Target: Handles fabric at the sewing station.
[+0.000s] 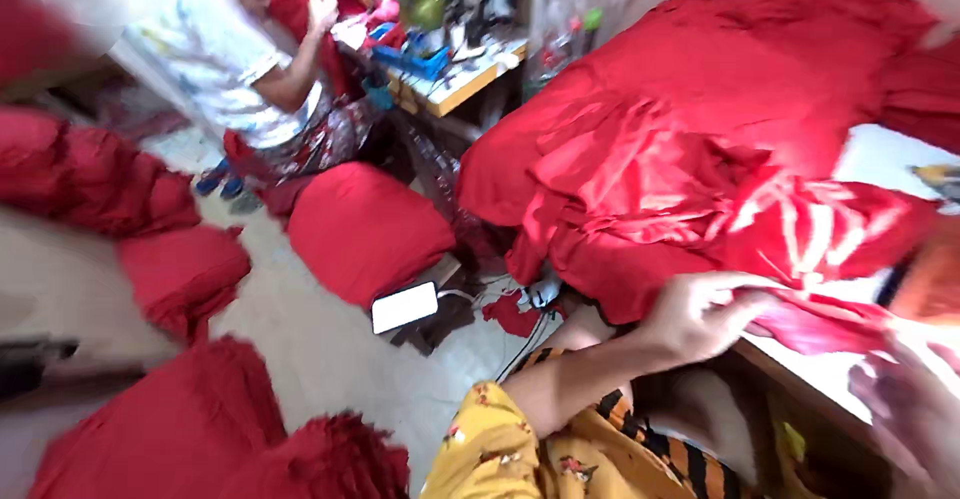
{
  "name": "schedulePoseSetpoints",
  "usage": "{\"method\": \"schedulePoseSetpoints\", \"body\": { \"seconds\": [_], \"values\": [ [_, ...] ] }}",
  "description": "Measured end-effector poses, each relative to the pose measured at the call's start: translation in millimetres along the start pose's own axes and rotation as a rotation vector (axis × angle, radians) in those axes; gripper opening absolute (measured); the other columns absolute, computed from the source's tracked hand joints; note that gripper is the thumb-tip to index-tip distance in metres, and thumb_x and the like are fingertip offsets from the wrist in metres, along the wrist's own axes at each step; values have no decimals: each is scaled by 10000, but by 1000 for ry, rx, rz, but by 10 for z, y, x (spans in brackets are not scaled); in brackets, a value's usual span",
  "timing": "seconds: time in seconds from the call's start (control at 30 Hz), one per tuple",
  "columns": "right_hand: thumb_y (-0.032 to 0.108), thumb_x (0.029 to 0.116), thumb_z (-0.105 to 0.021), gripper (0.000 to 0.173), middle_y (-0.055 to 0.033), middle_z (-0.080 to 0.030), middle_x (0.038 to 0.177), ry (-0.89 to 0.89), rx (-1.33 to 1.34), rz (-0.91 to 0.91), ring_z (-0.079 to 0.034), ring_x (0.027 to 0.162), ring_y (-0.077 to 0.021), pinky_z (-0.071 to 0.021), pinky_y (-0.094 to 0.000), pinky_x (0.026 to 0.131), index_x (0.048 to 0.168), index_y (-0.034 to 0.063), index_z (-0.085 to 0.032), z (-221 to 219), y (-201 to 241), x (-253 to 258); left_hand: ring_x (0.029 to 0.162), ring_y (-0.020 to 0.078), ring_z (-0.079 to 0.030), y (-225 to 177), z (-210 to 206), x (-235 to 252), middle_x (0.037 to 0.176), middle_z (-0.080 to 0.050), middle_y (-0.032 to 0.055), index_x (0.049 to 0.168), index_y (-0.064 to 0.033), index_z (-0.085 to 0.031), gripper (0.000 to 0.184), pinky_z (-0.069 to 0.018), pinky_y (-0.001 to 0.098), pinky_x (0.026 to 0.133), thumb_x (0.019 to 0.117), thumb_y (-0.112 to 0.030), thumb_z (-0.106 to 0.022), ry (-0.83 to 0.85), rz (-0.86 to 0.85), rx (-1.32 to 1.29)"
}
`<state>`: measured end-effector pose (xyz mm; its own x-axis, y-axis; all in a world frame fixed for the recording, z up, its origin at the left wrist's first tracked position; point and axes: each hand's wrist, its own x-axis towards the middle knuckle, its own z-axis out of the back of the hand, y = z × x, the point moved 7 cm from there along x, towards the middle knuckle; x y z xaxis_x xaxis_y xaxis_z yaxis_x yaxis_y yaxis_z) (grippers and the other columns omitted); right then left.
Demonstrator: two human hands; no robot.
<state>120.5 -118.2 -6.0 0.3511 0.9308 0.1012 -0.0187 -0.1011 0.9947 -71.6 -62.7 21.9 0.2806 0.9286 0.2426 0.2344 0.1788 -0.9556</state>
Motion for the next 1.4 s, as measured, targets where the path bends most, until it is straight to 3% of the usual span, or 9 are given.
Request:
{"method": "schedulePoseSetpoints", "body": {
  "seconds": [0.1,0.2,0.4,0.57,0.73,1.03,1.1,1.2,1.4],
  "values": [
    [176,1079,-368,336,104,-684,693,117,382,-301,-546,486,55,-455,-101,441,942,205,-674,-211,7,102,823,40,-641,95,2,97,913,-654,36,1068,59,-601,261,-555,244,777,1075,-59,-369,-1,341,-222],
    [134,1038,-520,162,31,-732,849,70,145,-247,-702,740,-52,-605,-232,655,1036,78,-672,-202,105,259,702,-16,-623,191,174,250,722,-654,-20,822,36,-682,241,-541,195,702,1002,-61,-555,-116,12,138],
    [167,1035,-563,359,-90,-699,1022,154,-143,-125,-646,661,-56,-545,-225,568,1343,-15,-575,-113,-277,120,999,419,-659,491,103,205,967,-725,199,923,26,-751,274,-490,550,940,757,-185,-801,-119,-432,966],
    [129,966,-598,225,-153,-687,894,-241,-554,188,-650,720,-181,-560,-337,676,1040,-61,-692,747,80,-302,1088,439,-600,296,62,32,1107,-658,303,1056,131,-641,423,-465,508,978,828,-209,-748,-174,-581,905],
    [359,970,-700,488,-254,-659,1094,-178,-861,-368,-628,1078,-431,-456,-633,937,1205,-61,-615,1413,-81,-302,1149,374,-547,147,-470,-249,1107,-634,256,992,91,-652,358,-399,455,1047,849,-235,-693,-71,-623,802],
    [136,1014,-627,230,-139,-662,870,-9,-537,-201,-599,694,-118,-526,-291,716,1039,-89,-669,1666,-261,-232,1010,268,-671,471,-1671,-363,1019,-721,184,987,64,-703,219,-521,373,920,848,-103,-670,441,-476,512],
    [103,1019,-599,225,-186,-683,935,1,-510,-181,-615,795,-163,-510,-339,811,1058,-101,-684,1680,-247,-250,1111,319,-671,625,-1913,-351,1112,-707,242,1061,110,-681,251,-518,405,988,898,-70,-613,576,-544,443],
    [84,1043,-531,225,-93,-654,817,13,-482,-200,-541,614,-59,-494,-242,645,1096,-72,-685,1683,-259,-282,1300,434,-570,829,-2185,-385,1330,-640,260,1259,88,-652,373,-415,536,1123,964,-111,-539,795,-728,567],
    [59,1087,-413,153,24,-634,723,-632,594,-225,-575,553,-3,-488,-130,546,1054,40,-562,1982,-10,-608,1278,435,-588,1024,-2088,-400,1344,-654,203,1283,-5,-685,510,-443,583,1056,1036,-365,-421,829,-768,804]
  ]
}}
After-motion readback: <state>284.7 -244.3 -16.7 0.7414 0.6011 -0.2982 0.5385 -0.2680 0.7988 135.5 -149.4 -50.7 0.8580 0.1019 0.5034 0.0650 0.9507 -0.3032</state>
